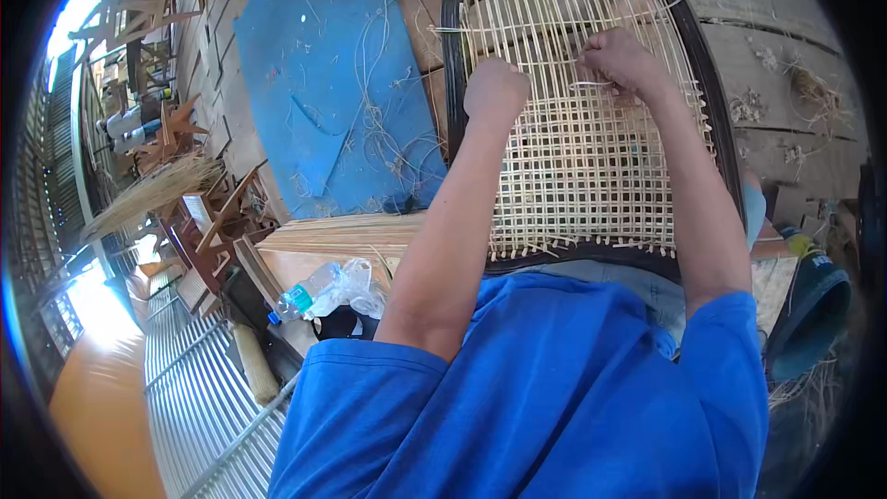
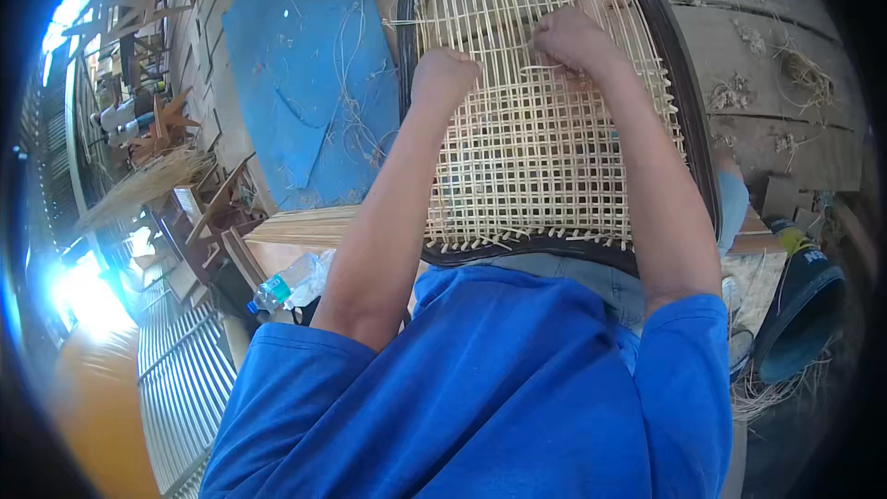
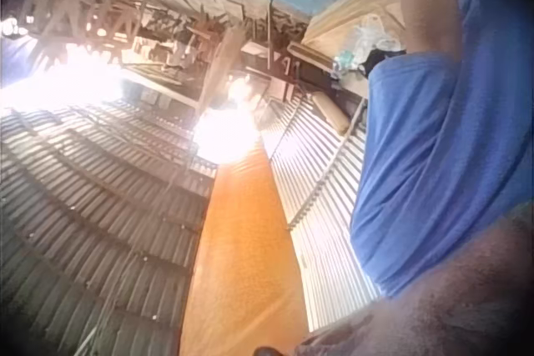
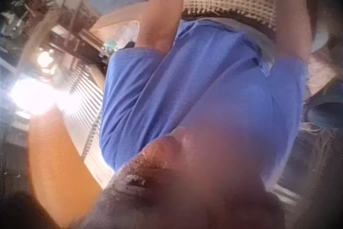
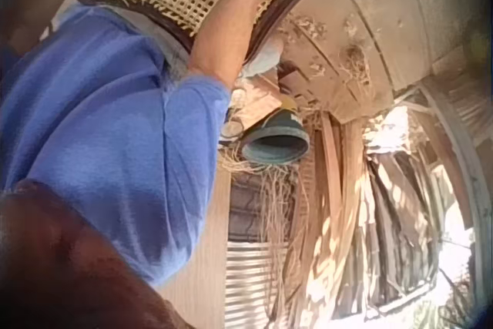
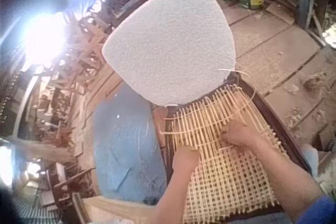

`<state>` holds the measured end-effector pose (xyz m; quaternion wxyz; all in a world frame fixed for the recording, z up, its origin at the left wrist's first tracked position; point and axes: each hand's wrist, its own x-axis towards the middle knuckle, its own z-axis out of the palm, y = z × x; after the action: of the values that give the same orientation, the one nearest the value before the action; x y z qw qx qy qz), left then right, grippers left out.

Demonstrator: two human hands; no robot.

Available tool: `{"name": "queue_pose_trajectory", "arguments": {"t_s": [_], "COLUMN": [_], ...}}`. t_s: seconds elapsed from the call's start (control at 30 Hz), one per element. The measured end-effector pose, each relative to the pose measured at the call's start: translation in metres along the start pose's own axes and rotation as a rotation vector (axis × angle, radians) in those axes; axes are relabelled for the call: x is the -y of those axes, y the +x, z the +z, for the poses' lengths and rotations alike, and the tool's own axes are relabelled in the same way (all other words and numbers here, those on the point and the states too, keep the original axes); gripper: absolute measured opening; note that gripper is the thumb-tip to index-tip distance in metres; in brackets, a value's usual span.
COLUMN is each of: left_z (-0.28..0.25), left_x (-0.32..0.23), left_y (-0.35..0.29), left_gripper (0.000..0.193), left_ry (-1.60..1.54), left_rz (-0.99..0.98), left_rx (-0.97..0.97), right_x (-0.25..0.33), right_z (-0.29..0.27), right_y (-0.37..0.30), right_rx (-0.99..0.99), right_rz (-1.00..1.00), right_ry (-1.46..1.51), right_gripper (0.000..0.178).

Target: Weaving a rattan pattern onto a wooden chair seat frame using hand tools.

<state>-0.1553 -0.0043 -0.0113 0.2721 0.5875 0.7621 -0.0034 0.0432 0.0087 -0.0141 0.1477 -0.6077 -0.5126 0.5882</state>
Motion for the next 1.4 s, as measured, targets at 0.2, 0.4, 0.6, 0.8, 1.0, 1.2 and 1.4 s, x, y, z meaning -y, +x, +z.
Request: {"name": "queue_pose_trajectory", "arguments": {"t_s": [0.2, 0.4, 0.6, 0.8, 1.0, 1.2, 1.4], "left_z": [0.011, 0.007, -0.021, -0.034, -0.036, -0.027, -0.036], "left_x": [0.014, 0.01, -0.007, -0.018, -0.02, -0.026, 0.008], "left_y": [0.014, 0.012, -0.006, 0.002, 0.006, -0.018, -0.006], "left_gripper": [0.015, 0.014, 0.022, 0.031, 0.034, 0.036, 0.02], "left_ry": [-0.23, -0.191, 0.274, 0.346, 0.364, 0.367, 0.305], "left_rz": [-0.009, -0.003, 0.141, -0.045, -0.046, -0.053, 0.408], "left_rx": [0.015, 0.014, 0.001, 0.168, 0.254, 0.043, -0.038], "right_x": [0.0, -0.01, 0.01, -0.006, -0.009, 0.001, 0.015], "right_z": [-0.003, 0.012, 0.002, 0.0, -0.001, 0.012, 0.015], "right_y": [-0.006, 0.011, 0.001, 0.005, 0.007, 0.012, 0.009], "right_rx": [0.023, -0.157, -0.033, -0.01, 0.004, -0.052, -0.074], "right_rz": [0.082, -0.173, 0.126, 0.096, 0.051, 0.053, 0.093], "right_ry": [0.159, -0.137, -0.093, 0.054, 0.069, -0.109, -0.378], "right_gripper": [0.012, 0.017, 0.022, 0.02, 0.016, 0.018, 0.035]}}
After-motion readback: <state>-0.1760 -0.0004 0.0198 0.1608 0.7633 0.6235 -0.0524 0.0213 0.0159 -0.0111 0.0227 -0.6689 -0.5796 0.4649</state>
